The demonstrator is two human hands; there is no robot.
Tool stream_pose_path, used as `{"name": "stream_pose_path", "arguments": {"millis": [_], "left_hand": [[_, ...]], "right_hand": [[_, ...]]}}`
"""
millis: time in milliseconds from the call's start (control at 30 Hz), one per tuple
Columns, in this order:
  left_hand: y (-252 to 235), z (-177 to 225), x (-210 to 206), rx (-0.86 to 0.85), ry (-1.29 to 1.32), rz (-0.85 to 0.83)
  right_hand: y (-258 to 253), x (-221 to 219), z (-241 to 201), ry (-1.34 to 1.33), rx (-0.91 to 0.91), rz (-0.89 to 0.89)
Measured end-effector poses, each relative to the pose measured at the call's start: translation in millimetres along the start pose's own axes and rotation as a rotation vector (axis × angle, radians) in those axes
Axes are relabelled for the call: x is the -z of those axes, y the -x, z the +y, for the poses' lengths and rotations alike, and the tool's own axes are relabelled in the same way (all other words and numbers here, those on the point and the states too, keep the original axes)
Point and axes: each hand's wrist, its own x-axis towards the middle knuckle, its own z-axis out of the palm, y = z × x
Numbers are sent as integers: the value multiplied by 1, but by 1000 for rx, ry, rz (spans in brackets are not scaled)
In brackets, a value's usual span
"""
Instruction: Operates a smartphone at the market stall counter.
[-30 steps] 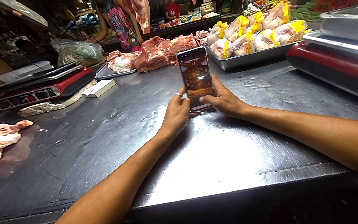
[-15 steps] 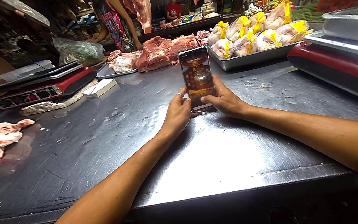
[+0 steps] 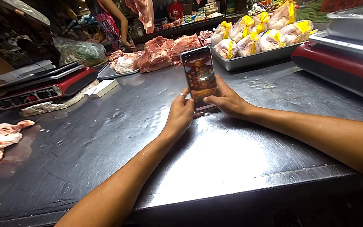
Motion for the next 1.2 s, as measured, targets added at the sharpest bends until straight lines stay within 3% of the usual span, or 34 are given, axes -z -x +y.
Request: {"name": "stream_pose_path", "arguments": {"millis": [1200], "left_hand": [[0,0,0,1,-13,3]], "right_hand": [[-1,-1,3,-28,19,1]]}}
